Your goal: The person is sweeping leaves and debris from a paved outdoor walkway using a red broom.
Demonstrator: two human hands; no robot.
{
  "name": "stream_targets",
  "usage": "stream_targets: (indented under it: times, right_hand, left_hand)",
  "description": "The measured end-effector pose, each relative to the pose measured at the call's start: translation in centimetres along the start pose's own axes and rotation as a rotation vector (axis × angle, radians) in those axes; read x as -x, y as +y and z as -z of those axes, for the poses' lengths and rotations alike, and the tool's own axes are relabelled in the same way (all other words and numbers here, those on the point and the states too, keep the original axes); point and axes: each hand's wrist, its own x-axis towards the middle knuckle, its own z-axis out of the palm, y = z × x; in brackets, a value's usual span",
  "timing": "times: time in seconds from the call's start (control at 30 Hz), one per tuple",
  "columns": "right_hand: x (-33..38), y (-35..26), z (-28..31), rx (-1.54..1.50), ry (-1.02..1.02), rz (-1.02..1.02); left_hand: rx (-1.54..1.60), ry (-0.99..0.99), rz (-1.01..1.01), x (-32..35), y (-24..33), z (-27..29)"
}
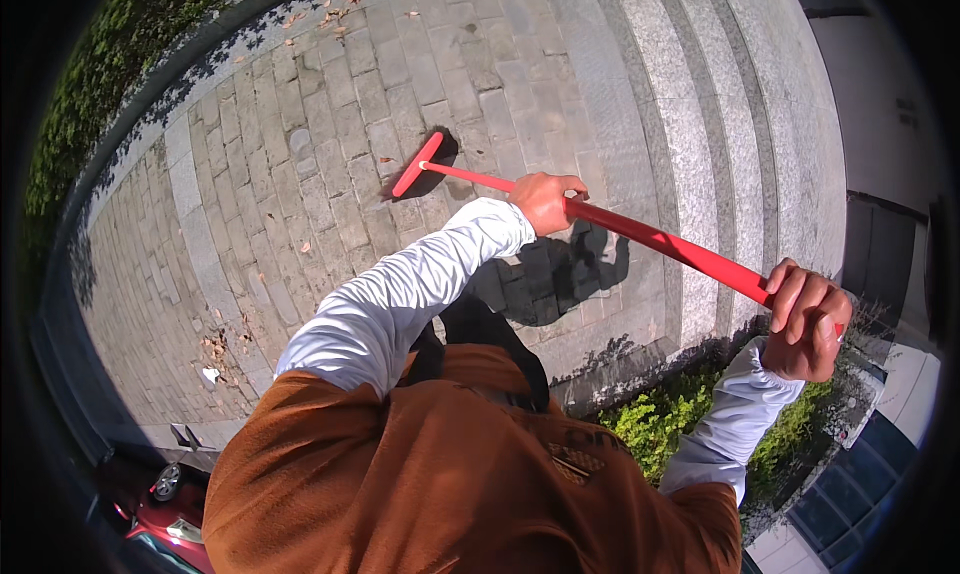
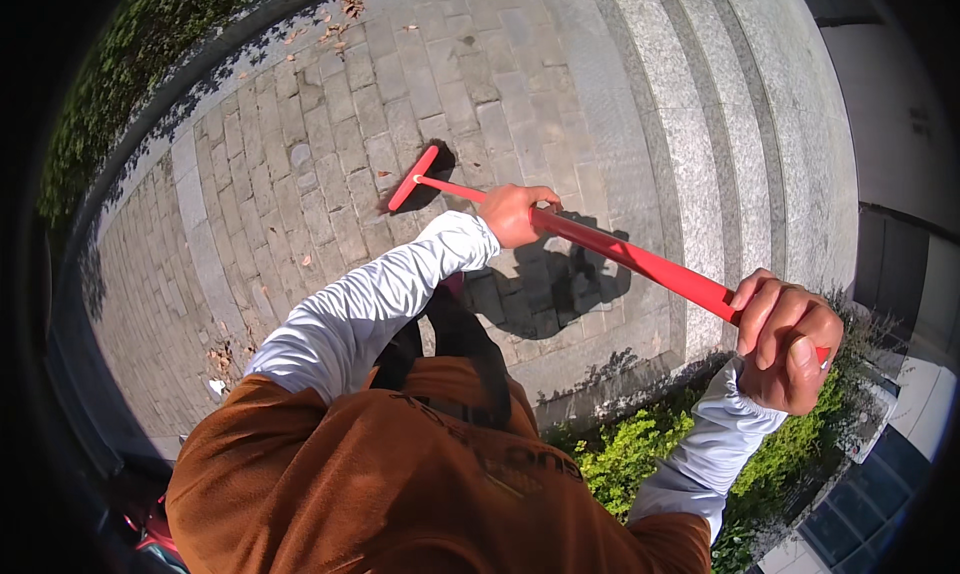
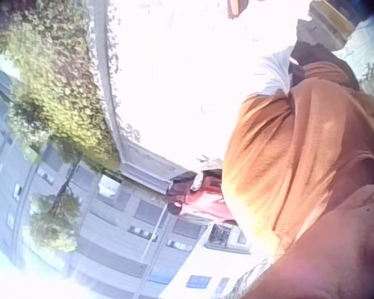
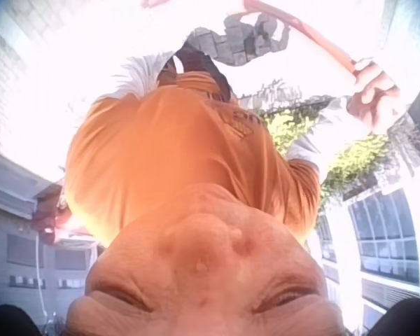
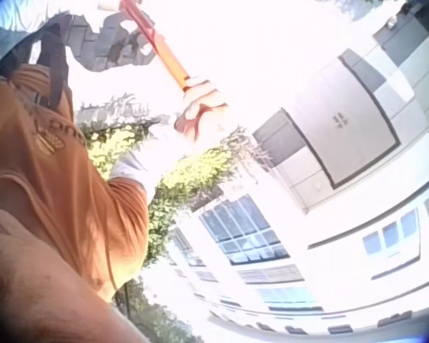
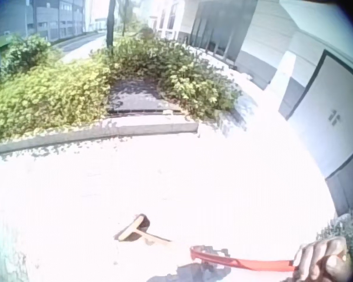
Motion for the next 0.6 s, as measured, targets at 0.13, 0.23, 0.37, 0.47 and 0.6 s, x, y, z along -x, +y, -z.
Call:
stream_targets:
  times: [0.13,0.23,0.37,0.47,0.6]
  right_hand:
    - [-4.2,-3.7,2.2,0.038,-0.167,0.315]
    - [-8.5,-4.4,-0.6,0.209,-0.326,0.365]
    - [-14.4,0.2,-7.1,0.344,-0.392,0.163]
    - [-15.2,6.1,-7.0,0.079,-0.221,0.073]
    - [-15.4,14.1,-14.9,-0.078,-0.188,-0.315]
  left_hand:
    - [0.140,-0.029,-0.077,-2.4,5.1,2.5]
    - [0.229,-0.144,-0.133,-6.0,4.6,1.9]
    - [0.293,-0.084,-0.244,-10.2,-4.9,4.3]
    - [0.072,-0.097,0.077,-7.7,-7.3,13.1]
    - [-0.156,-0.001,0.197,-0.4,-19.6,22.6]
